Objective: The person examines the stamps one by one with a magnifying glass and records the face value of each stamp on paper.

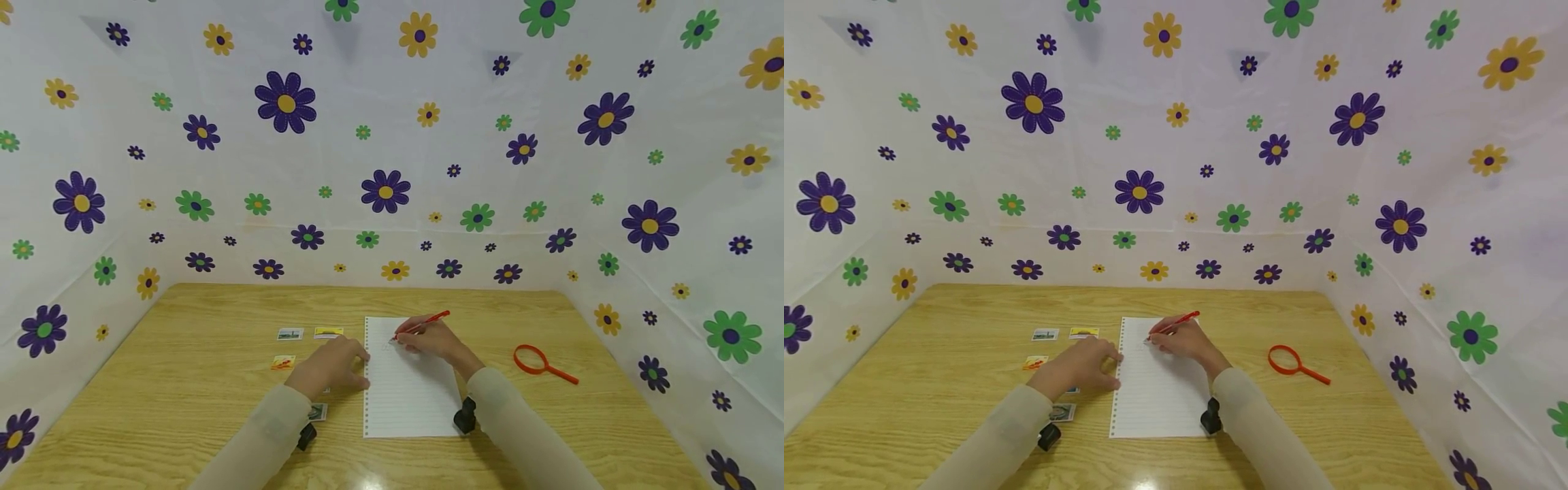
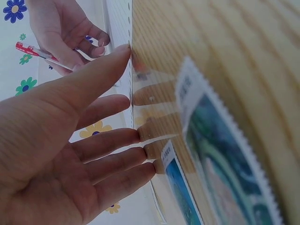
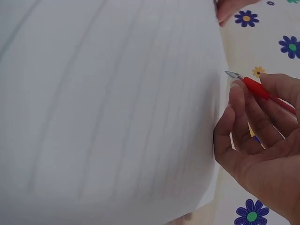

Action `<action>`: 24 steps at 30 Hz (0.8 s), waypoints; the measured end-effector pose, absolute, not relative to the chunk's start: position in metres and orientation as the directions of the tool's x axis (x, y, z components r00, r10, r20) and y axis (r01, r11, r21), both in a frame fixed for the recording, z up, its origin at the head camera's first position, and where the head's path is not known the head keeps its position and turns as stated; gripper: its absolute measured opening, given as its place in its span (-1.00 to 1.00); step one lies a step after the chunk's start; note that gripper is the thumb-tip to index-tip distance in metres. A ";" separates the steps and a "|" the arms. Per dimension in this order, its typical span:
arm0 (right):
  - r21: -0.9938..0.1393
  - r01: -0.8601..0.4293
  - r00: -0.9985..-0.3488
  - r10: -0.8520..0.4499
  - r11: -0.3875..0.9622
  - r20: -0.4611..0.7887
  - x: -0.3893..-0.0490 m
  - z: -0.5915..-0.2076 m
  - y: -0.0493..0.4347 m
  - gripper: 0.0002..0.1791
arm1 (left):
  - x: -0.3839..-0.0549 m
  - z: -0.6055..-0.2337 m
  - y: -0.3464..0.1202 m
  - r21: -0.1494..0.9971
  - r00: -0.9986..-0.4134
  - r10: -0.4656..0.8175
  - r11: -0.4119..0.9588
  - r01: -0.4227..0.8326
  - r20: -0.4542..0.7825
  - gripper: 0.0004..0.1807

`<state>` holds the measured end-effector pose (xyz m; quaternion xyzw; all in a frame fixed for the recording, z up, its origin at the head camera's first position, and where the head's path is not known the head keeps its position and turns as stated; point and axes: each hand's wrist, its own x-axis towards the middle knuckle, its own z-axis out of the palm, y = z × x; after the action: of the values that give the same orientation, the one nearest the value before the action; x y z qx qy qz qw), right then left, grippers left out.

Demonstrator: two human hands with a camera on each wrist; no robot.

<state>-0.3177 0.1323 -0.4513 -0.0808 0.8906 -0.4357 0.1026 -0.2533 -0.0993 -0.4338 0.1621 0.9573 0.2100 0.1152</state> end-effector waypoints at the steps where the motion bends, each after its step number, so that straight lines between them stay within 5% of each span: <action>1: -0.797 -0.056 -0.965 -0.237 0.601 -0.111 -0.317 -0.450 0.134 -0.80 | -0.253 -0.434 -0.099 0.441 -0.921 0.359 0.858 0.262 -0.152 -0.50; 13: -0.841 -0.101 -0.940 -0.327 0.531 -0.094 -0.316 -0.432 0.147 -0.74 | -0.254 -0.434 -0.099 0.441 -0.924 0.354 0.859 0.260 -0.146 -0.50; 24: -0.775 -0.349 -0.870 -0.490 0.527 0.059 -0.312 -0.428 0.170 -0.79 | -0.254 -0.436 -0.100 0.447 -0.922 0.364 0.852 0.273 -0.131 -0.50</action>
<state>-0.3124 0.1696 -0.4284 -0.2413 0.8699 -0.4221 0.0834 -0.2541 -0.1001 -0.4356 0.1665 0.9563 0.2154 0.1063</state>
